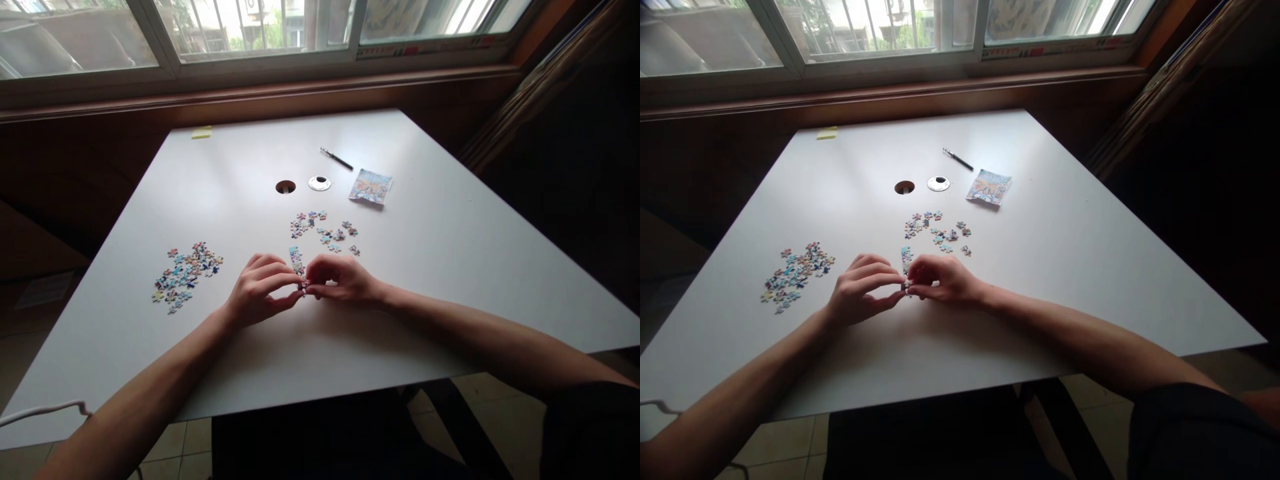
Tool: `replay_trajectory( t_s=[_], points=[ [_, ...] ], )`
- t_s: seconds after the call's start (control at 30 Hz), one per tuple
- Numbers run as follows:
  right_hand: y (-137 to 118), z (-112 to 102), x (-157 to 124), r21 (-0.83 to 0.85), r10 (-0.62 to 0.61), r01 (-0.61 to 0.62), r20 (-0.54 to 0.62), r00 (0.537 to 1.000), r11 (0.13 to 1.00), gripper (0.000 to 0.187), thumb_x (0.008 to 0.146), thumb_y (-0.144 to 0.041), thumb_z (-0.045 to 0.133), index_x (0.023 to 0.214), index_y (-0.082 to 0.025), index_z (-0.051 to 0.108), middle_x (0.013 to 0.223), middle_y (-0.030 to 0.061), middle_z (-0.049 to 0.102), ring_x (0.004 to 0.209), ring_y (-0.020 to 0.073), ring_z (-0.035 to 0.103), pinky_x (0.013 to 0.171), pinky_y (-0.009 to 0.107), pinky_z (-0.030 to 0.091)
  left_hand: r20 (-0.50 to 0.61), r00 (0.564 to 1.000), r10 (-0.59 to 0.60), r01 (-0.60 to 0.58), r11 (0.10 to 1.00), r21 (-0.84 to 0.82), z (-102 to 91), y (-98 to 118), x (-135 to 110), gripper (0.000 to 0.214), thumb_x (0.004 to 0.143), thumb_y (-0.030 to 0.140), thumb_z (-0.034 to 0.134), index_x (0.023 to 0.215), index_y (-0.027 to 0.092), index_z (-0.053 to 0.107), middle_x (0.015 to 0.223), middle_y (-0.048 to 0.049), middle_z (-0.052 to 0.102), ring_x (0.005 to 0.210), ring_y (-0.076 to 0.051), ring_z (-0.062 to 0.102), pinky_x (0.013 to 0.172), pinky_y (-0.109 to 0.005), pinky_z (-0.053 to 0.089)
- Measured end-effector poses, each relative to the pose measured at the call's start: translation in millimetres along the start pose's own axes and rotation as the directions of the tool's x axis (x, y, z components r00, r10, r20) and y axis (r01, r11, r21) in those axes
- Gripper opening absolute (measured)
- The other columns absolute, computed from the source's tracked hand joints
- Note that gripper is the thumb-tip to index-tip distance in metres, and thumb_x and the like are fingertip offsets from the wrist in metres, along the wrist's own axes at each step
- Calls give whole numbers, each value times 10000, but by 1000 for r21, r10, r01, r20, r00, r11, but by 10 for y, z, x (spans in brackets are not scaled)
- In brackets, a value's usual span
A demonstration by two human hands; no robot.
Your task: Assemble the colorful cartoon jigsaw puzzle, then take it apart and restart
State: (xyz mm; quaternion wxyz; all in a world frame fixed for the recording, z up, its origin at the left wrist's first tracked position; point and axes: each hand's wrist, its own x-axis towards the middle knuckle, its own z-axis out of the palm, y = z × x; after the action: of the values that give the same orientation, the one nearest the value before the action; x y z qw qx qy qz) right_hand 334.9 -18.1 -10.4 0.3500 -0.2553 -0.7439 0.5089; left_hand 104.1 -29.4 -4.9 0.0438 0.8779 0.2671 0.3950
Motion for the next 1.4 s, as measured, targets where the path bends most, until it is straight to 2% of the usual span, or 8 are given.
replay_trajectory(
  t_s=[0.1,0.2,0.37,0.53,0.73,0.9,1.13,1.4],
  points=[
    [-1,-53,2,55,22,-22,-11,1000,998,208,852,-343,753,889,-169,647,703,4,693,611,114,654,588,240,535,7,1000,-2,2,1000,22,-10,-14,-2,166,826,304,793,959,239,717,853,-10,774,830,-177,689,809,-341,499],
    [-8,-90,-1,-49,-3,1,-35,999,999,185,872,-342,725,888,-166,672,695,10,699,616,115,648,590,237,533,8,999,-39,39,999,23,-25,-37,-7,83,854,265,764,908,231,710,813,0,769,792,-162,683,803,-333,489],
    [21,-137,-18,-321,-184,157,-56,981,934,110,893,-264,687,850,-169,722,749,39,718,622,109,616,584,230,507,40,998,-57,58,998,-18,-39,-69,-27,86,854,249,765,907,226,702,815,5,765,774,-157,671,803,-330,480],
    [32,-123,-25,-395,-297,272,-2,955,878,87,910,-224,664,865,-174,719,794,47,714,601,92,571,562,218,483,65,996,-57,59,998,-36,-34,-73,-29,100,859,270,773,908,223,700,816,1,762,780,-159,670,809,-328,472],
    [24,-112,-31,-418,-284,257,-2,959,871,70,902,-197,648,849,-177,689,771,34,670,627,101,565,596,230,482,77,995,-59,64,996,-57,-29,-64,-23,109,876,302,764,913,220,702,815,-4,762,786,-157,668,813,-318,467],
    [47,-124,-31,-440,-226,216,31,974,871,23,865,-205,663,856,-193,681,796,32,659,657,120,557,617,255,481,131,986,-102,112,991,-74,-27,-73,-35,84,911,302,718,926,221,703,849,-12,769,809,-159,674,831,-321,472],
    [78,-123,-47,-418,-239,243,63,969,876,44,883,-199,653,885,-203,697,859,51,684,710,136,608,672,270,511,184,977,-107,122,990,-75,-26,-81,-41,131,895,357,735,905,228,713,843,-18,767,810,-161,674,841,-324,470],
    [79,-138,-46,-459,-242,312,207,948,832,67,882,-180,656,855,-197,715,863,58,669,779,149,612,740,276,507,249,963,-102,137,983,-126,-92,-44,-17,45,864,264,690,863,233,722,856,-35,724,830,-177,636,851,-347,478]
  ],
)
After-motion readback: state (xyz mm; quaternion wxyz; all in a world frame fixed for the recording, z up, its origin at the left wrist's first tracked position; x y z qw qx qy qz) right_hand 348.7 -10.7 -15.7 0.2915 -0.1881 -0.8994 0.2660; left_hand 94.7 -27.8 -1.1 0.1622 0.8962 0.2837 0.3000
